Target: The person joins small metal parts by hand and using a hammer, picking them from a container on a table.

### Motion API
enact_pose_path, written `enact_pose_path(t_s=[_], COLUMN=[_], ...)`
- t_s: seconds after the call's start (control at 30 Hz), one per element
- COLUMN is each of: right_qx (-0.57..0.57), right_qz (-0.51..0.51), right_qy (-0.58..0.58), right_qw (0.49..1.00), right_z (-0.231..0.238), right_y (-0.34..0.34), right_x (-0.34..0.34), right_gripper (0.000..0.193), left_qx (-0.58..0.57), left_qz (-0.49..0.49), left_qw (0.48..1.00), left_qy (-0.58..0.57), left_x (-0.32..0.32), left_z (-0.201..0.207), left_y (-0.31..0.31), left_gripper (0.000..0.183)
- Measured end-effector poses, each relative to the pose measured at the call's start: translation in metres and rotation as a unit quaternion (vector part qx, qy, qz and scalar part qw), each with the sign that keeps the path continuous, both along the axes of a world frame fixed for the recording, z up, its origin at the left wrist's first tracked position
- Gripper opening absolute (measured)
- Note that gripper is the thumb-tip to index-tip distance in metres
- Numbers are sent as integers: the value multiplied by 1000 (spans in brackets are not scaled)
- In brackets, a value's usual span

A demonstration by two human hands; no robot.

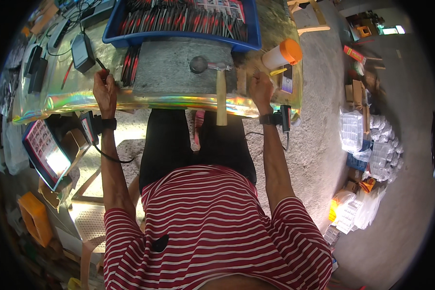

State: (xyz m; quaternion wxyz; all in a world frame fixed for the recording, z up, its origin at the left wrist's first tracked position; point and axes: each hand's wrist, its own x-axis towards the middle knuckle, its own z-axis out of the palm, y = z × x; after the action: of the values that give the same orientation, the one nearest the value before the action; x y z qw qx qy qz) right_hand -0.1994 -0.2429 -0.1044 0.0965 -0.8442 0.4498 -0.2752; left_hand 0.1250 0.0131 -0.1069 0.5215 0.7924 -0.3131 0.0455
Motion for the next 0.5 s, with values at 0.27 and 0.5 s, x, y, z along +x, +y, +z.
enact_pose_path(t_s=[0.27,0.5], right_qx=[-58,19], right_qz=[-174,-237], right_qy=[-11,-3], right_qw=[983,971], right_z=[22,-1], right_y=[14,2], right_x=[-19,-43], right_gripper=[20,31], left_qx=[-29,-43], left_qz=[-2,9], left_qw=[997,992], left_qy=[65,117], left_x=[2,2], left_z=[-11,-13], left_y=[5,4], left_gripper=[17,16])
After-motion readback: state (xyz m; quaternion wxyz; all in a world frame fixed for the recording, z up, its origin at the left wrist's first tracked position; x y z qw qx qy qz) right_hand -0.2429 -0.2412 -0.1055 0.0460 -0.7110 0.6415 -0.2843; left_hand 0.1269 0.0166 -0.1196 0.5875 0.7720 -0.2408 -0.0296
